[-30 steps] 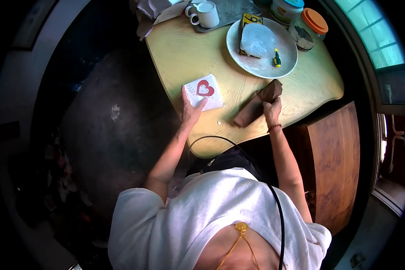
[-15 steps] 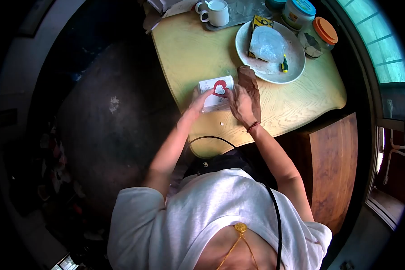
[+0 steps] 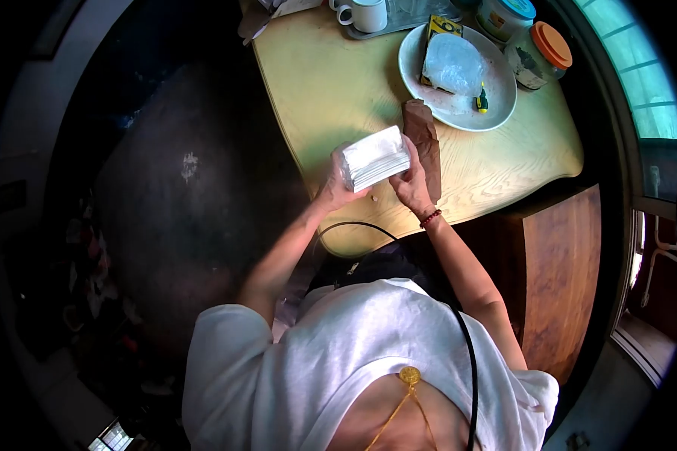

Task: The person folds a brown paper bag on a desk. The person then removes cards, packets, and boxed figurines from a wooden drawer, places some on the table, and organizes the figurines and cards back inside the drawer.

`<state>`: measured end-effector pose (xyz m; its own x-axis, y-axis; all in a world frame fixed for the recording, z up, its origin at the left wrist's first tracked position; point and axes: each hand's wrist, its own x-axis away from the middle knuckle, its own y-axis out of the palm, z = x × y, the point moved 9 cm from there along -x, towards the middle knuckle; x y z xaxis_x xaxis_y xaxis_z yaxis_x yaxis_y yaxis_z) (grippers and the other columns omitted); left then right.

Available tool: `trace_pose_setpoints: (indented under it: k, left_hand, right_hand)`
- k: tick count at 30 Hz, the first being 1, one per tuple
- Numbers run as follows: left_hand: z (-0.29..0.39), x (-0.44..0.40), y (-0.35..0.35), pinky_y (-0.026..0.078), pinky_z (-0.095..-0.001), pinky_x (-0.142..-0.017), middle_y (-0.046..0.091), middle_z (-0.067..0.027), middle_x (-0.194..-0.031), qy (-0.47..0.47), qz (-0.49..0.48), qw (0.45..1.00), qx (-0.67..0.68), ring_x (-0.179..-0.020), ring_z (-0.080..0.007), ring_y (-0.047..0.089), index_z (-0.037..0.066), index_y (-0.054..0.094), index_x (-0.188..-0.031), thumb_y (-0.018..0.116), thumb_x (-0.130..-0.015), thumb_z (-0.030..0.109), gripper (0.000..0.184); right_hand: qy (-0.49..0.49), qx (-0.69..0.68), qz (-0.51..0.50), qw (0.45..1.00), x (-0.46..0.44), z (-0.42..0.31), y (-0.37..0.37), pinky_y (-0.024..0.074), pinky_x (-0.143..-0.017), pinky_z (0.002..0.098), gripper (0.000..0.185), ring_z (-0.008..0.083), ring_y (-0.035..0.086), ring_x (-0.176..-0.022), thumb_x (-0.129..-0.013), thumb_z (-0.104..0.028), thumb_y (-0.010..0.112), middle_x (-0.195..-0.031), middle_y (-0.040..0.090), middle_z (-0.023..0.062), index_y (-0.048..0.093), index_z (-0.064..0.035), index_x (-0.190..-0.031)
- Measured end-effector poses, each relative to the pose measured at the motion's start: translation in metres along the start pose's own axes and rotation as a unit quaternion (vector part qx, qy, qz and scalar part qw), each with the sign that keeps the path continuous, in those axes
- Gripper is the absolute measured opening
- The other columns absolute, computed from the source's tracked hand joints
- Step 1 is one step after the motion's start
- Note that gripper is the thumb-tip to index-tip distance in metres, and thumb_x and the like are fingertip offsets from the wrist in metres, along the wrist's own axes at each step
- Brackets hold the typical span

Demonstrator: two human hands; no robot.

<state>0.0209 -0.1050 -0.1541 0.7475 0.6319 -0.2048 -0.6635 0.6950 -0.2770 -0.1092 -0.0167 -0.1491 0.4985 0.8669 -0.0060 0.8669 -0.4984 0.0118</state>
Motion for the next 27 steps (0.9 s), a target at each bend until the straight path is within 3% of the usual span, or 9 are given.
trace_pose_setpoints:
  k: [2, 6, 8, 10, 12, 16, 23, 25, 27]
  left_hand:
    - [-0.010, 0.001, 0.009, 0.035, -0.0373, -0.094, 0.039, -0.0144, -0.119, 0.016, -0.022, 0.999, -0.043, -0.113, -0.0244, 0.040, 0.003, 0.022, -0.124, 0.078, -0.057, 0.012, 0.088]
    - [-0.017, 0.006, 0.009, 0.035, -0.0378, -0.094, 0.041, -0.0151, -0.119, -0.008, -0.010, 0.995, -0.102, -0.113, -0.0243, 0.042, 0.001, 0.022, -0.124, 0.076, -0.058, 0.011, 0.085]
    - [-0.012, -0.001, 0.003, 0.037, -0.0369, -0.092, 0.043, -0.0142, -0.118, -0.047, 0.016, 0.998, 0.024, -0.110, -0.0237, 0.044, 0.001, 0.027, -0.121, 0.075, -0.059, 0.009, 0.078]
    - [0.006, -0.012, -0.006, 0.041, -0.0337, -0.089, 0.049, -0.0114, -0.113, -0.081, 0.063, 0.992, 0.070, -0.104, -0.0211, 0.049, 0.001, 0.036, -0.119, 0.072, -0.063, 0.014, 0.068]
    - [-0.010, -0.028, 0.004, 0.044, -0.0327, -0.086, 0.056, -0.0101, -0.106, -0.206, 0.025, 0.938, 0.279, -0.097, -0.0192, 0.054, 0.001, 0.045, -0.116, 0.070, -0.064, 0.015, 0.060]
    - [-0.066, -0.027, 0.022, 0.052, -0.0371, -0.070, 0.059, -0.0090, -0.106, -0.395, -0.009, 0.820, 0.414, -0.092, -0.0222, 0.059, 0.006, 0.049, -0.117, 0.068, -0.071, 0.028, 0.055]
    - [-0.088, -0.034, 0.047, 0.053, -0.0398, -0.062, 0.059, -0.0091, -0.109, -0.438, -0.084, 0.831, 0.334, -0.093, -0.0241, 0.060, 0.008, 0.043, -0.123, 0.062, -0.077, 0.033, 0.056]
    - [-0.096, -0.037, 0.040, 0.052, -0.0361, -0.056, 0.060, -0.0078, -0.106, -0.437, -0.092, 0.859, 0.250, -0.086, -0.0234, 0.061, 0.011, 0.048, -0.118, 0.063, -0.076, 0.041, 0.053]
    - [-0.077, -0.034, 0.026, 0.050, -0.0315, -0.053, 0.062, -0.0094, -0.097, -0.445, -0.043, 0.878, 0.169, -0.077, -0.0212, 0.062, 0.004, 0.056, -0.107, 0.070, -0.073, 0.038, 0.050]
  right_hand:
    - [-0.061, 0.026, 0.028, 0.997, 0.003, 0.010, 0.002, 0.0308, -0.099, 0.0277, 0.066, 0.0189, 0.041, -0.118, -0.070, 0.004, 0.052, -0.126, 0.044, 0.0131, 0.030, -0.0009, -0.132]
    - [0.003, -0.087, -0.019, 0.996, -0.005, 0.013, 0.008, 0.0313, -0.099, 0.0275, 0.066, 0.0180, 0.041, -0.118, -0.071, 0.004, 0.054, -0.124, 0.044, 0.0122, 0.028, -0.0013, -0.132]
    - [-0.035, -0.035, -0.023, 0.999, -0.010, -0.014, 0.002, 0.0332, -0.098, 0.0277, 0.068, 0.0193, 0.044, -0.115, -0.071, 0.003, 0.056, -0.121, 0.046, 0.0139, 0.026, -0.0003, -0.133]
    - [0.174, 0.090, -0.030, 0.980, -0.005, -0.012, -0.003, 0.0345, -0.097, 0.0280, 0.071, 0.0212, 0.046, -0.113, -0.070, 0.003, 0.056, -0.119, 0.048, 0.0167, 0.024, 0.0008, -0.134]
    - [-0.019, 0.140, 0.060, 0.988, 0.002, -0.035, -0.013, 0.0317, -0.100, 0.0314, 0.068, 0.0252, 0.042, -0.118, -0.075, -0.003, 0.060, -0.128, 0.042, 0.0202, 0.026, -0.0005, -0.134]
    - [0.054, 0.004, 0.131, 0.990, 0.065, -0.052, -0.037, 0.0364, -0.097, 0.0334, 0.050, 0.0255, 0.047, -0.114, -0.077, -0.001, 0.053, -0.120, 0.050, 0.0181, 0.038, 0.0047, -0.124]
    - [0.159, 0.008, 0.345, 0.925, 0.246, 0.009, -0.120, 0.0467, -0.081, 0.0270, 0.029, 0.0180, 0.059, -0.092, -0.080, 0.001, 0.051, -0.099, 0.061, 0.0122, 0.051, 0.0026, -0.109]
    - [0.149, 0.071, 0.426, 0.889, 0.300, 0.001, -0.143, 0.0479, -0.077, 0.0266, 0.026, 0.0177, 0.061, -0.088, -0.079, 0.000, 0.052, -0.093, 0.063, 0.0111, 0.054, 0.0005, -0.105]
    - [0.153, 0.092, 0.505, 0.845, 0.358, -0.012, -0.163, 0.0478, -0.077, 0.0266, 0.026, 0.0175, 0.061, -0.087, -0.079, -0.001, 0.052, -0.093, 0.063, 0.0112, 0.054, 0.0003, -0.105]
